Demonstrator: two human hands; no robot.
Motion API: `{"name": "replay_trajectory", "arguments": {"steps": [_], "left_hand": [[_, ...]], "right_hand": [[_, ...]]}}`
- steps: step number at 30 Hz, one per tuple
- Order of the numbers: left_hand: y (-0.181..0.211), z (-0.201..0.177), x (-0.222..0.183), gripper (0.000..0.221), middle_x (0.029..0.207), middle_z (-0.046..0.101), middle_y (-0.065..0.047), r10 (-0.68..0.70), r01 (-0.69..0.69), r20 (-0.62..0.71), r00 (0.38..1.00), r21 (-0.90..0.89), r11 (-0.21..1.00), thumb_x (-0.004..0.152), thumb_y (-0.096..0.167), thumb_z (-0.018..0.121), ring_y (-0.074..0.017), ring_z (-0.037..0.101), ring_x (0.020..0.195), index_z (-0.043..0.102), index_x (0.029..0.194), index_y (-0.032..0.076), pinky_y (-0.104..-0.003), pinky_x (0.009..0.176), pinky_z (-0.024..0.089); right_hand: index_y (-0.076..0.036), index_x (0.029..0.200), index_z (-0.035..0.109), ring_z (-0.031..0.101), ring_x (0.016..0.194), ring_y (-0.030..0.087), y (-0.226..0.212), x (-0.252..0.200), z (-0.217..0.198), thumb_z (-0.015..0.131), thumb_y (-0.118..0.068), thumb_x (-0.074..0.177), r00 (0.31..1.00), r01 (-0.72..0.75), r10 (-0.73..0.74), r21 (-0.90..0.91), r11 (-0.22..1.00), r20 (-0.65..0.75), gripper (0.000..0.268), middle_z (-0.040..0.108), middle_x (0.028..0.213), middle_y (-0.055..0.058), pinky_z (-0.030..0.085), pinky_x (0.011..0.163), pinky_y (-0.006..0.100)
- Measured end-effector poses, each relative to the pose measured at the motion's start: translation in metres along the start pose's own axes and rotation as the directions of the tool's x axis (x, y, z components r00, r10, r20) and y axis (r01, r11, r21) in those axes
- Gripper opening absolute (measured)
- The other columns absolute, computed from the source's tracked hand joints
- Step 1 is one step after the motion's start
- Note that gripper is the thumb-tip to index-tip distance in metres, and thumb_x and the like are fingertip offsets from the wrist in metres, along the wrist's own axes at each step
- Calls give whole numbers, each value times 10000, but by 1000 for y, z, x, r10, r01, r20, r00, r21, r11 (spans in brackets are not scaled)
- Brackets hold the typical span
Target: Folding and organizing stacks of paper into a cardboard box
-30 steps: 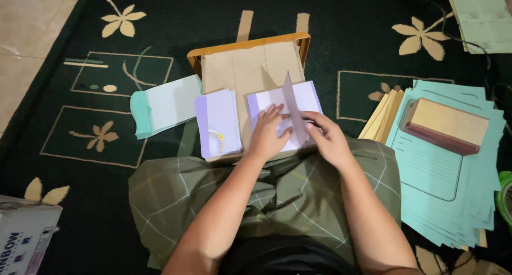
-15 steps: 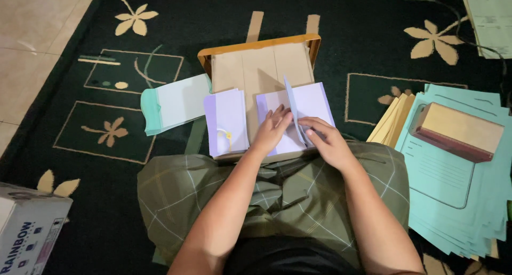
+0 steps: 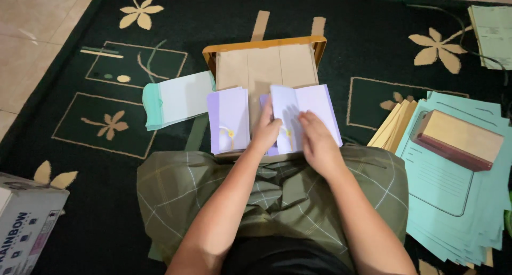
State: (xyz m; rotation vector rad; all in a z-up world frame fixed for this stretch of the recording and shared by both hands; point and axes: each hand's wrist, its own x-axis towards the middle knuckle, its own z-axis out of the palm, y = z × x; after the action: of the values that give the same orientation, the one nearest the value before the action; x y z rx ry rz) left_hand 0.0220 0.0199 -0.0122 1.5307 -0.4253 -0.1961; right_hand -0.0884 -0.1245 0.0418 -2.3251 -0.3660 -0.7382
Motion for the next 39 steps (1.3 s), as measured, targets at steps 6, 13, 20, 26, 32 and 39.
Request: {"name": "replay_trajectory", "arguments": {"steps": [6, 13, 20, 26, 32, 39], "left_hand": [[20, 7, 16, 678, 1653, 235, -274, 28, -66, 60, 998, 864, 499, 885, 129, 576, -471, 217, 1538, 431, 1541, 34, -634, 1210, 275], [-6, 13, 4, 609, 1644, 299, -238, -18, -101, 116, 993, 923, 372, 955, 169, 470, -421, 229, 1546, 418, 1551, 54, -618, 1233, 193], [-11, 7, 12, 615, 1610, 391, -189, 55, -122, 110, 992, 931, 343, 899, 172, 524, -368, 326, 1518, 484, 1505, 74, -667, 1132, 329], [-10, 8, 12, 594, 1581, 430, -181, 77, -130, 111, 991, 933, 337, 881, 136, 554, -345, 355, 1505, 503, 1466, 44, -621, 1111, 376], [-2, 10, 6, 593, 1571, 430, -201, 98, -105, 76, 992, 936, 336, 876, 146, 549, -360, 363, 1498, 503, 1452, 15, -596, 1094, 408], [-7, 8, 6, 588, 1573, 437, -205, 127, -100, 51, 991, 906, 412, 870, 134, 536, -363, 365, 1501, 518, 1445, 14, -604, 1115, 381]], "right_hand": [[-43, 1387, 622, 529, 1392, 337, 58, -16, 21, 594, -59, 924, 944, -2, 109, -324, 946, 311, 464, 612, 1447, 155, 393, 1180, 437], [-25, 1534, 462, 413, 1459, 417, 75, -10, 30, 486, 52, 855, 874, -63, 198, -301, 952, 444, 684, 470, 1570, 220, 320, 1196, 524], [-125, 1600, 373, 333, 1537, 279, 102, 36, 56, 366, -115, 978, 847, 24, 284, -566, 824, 449, 622, 388, 1653, 89, 266, 1236, 487], [-79, 1569, 413, 390, 1505, 306, 90, -1, 45, 406, -125, 952, 873, 29, 238, -532, 846, 426, 619, 434, 1619, 129, 331, 1192, 511], [-115, 1605, 358, 349, 1526, 302, 96, 14, 50, 404, -107, 932, 842, 11, 264, -503, 864, 471, 675, 395, 1646, 101, 298, 1208, 531], [-120, 1621, 329, 327, 1538, 303, 97, 31, 52, 359, -85, 946, 822, -4, 295, -514, 858, 486, 677, 374, 1660, 98, 288, 1218, 514]]}}
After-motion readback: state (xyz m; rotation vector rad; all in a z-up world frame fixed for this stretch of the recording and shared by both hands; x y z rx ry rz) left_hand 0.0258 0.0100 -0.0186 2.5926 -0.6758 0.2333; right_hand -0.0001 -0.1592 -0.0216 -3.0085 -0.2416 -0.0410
